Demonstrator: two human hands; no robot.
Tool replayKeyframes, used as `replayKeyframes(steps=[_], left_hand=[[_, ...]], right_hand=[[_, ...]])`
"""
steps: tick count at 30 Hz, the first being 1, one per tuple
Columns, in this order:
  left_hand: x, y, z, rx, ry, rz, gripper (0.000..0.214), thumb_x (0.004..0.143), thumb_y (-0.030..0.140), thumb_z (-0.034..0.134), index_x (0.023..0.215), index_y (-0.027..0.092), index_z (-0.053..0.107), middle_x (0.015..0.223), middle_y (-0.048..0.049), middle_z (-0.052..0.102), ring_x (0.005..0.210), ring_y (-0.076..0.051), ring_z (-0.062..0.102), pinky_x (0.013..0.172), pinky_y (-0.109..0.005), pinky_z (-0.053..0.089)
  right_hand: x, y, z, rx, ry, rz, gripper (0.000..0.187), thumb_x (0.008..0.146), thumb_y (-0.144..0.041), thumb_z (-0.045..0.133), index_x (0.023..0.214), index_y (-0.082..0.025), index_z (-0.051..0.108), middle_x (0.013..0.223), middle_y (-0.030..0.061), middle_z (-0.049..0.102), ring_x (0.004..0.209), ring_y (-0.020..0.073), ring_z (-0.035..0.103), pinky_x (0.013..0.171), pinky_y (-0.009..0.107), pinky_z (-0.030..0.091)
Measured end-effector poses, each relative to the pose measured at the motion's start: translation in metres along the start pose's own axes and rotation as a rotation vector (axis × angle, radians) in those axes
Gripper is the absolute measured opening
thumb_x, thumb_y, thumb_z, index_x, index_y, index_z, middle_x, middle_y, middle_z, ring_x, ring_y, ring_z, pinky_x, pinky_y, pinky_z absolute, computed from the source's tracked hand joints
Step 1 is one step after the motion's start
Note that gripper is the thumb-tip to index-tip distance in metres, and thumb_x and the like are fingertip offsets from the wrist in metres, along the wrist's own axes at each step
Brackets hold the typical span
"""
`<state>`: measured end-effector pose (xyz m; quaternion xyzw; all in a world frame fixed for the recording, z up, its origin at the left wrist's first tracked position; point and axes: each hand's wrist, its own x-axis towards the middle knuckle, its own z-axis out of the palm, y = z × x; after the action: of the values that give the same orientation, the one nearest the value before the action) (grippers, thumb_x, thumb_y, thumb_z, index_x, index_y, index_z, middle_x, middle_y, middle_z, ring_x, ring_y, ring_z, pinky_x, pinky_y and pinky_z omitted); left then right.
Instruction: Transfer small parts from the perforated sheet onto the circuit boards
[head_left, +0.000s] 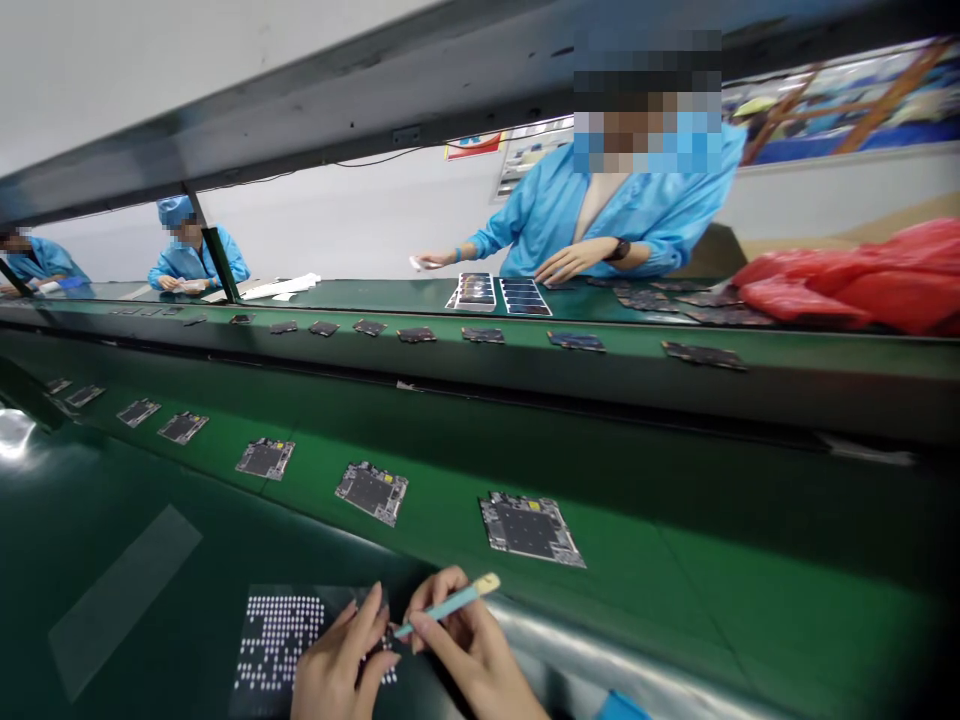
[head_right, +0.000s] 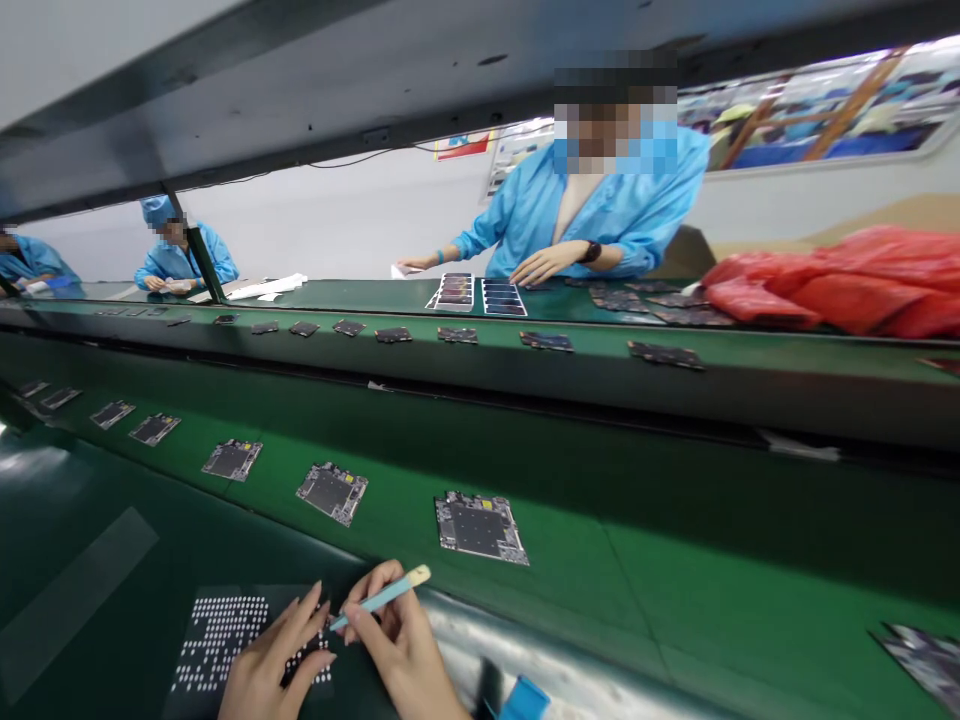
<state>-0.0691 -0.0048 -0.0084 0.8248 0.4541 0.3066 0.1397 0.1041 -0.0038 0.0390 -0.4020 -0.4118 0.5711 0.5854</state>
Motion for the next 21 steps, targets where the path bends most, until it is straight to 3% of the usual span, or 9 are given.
replayKeyframes(steps=[4, 8, 11, 15, 18, 21], left_hand=[[-0.001, -0.001, 0.005, 0.039, 0.062, 0.018, 0.051, 0.093, 0.031, 0.043, 0.142, 0.033, 0.026, 0.123, 0.0009, 0.060, 0.111, -0.020, 0.058, 0.096, -0.031, 0.048], [0.000, -0.001, 0.001, 0.081, 0.100, 0.030, 0.043, 0.092, 0.030, 0.043, 0.135, 0.029, 0.040, 0.129, -0.0032, 0.055, 0.117, -0.022, 0.053, 0.093, -0.030, 0.049], [0.010, 0.003, -0.006, 0.128, 0.118, -0.009, 0.040, 0.091, 0.031, 0.042, 0.131, 0.025, 0.044, 0.135, -0.0069, 0.049, 0.123, -0.025, 0.047, 0.094, -0.035, 0.049], [0.050, 0.009, -0.007, 0.236, 0.056, -0.079, 0.047, 0.092, 0.037, 0.040, 0.135, 0.019, 0.038, 0.144, -0.0114, 0.035, 0.130, -0.029, 0.036, 0.095, -0.044, 0.046], [0.093, 0.010, 0.002, 0.329, -0.058, -0.030, 0.047, 0.090, 0.037, 0.044, 0.131, 0.014, 0.042, 0.143, -0.0142, 0.037, 0.132, -0.031, 0.033, 0.101, -0.049, 0.039], [0.126, 0.009, 0.013, 0.403, -0.147, -0.005, 0.045, 0.086, 0.037, 0.050, 0.124, 0.014, 0.049, 0.138, -0.0160, 0.043, 0.127, -0.032, 0.040, 0.100, -0.050, 0.038]], right_hand=[[0.012, 0.001, -0.006, 0.124, 0.133, -0.003, 0.038, 0.065, -0.044, 0.077, 0.071, -0.023, 0.046, 0.063, -0.0041, 0.057, 0.052, 0.0135, 0.056, 0.055, 0.027, 0.049], [0.028, -0.005, -0.017, 0.254, 0.310, 0.014, 0.040, 0.060, -0.042, 0.081, 0.072, -0.024, 0.047, 0.061, -0.0060, 0.058, 0.057, 0.0139, 0.061, 0.067, 0.030, 0.055], [0.046, -0.012, -0.023, 0.210, 0.370, -0.029, 0.043, 0.060, -0.050, 0.078, 0.071, -0.024, 0.046, 0.061, -0.0047, 0.060, 0.062, 0.0171, 0.066, 0.073, 0.034, 0.057], [0.088, -0.013, -0.023, 0.087, 0.388, -0.075, 0.047, 0.060, -0.059, 0.073, 0.076, -0.023, 0.048, 0.064, -0.0013, 0.065, 0.066, 0.0226, 0.070, 0.073, 0.040, 0.058], [0.124, -0.005, -0.022, 0.045, 0.404, -0.077, 0.049, 0.054, -0.059, 0.075, 0.072, -0.023, 0.048, 0.055, -0.0024, 0.063, 0.059, 0.0252, 0.070, 0.063, 0.040, 0.060], [0.145, 0.003, -0.025, -0.006, 0.425, -0.069, 0.046, 0.051, -0.056, 0.076, 0.067, -0.024, 0.048, 0.047, -0.0030, 0.061, 0.051, 0.0269, 0.069, 0.055, 0.041, 0.060]])
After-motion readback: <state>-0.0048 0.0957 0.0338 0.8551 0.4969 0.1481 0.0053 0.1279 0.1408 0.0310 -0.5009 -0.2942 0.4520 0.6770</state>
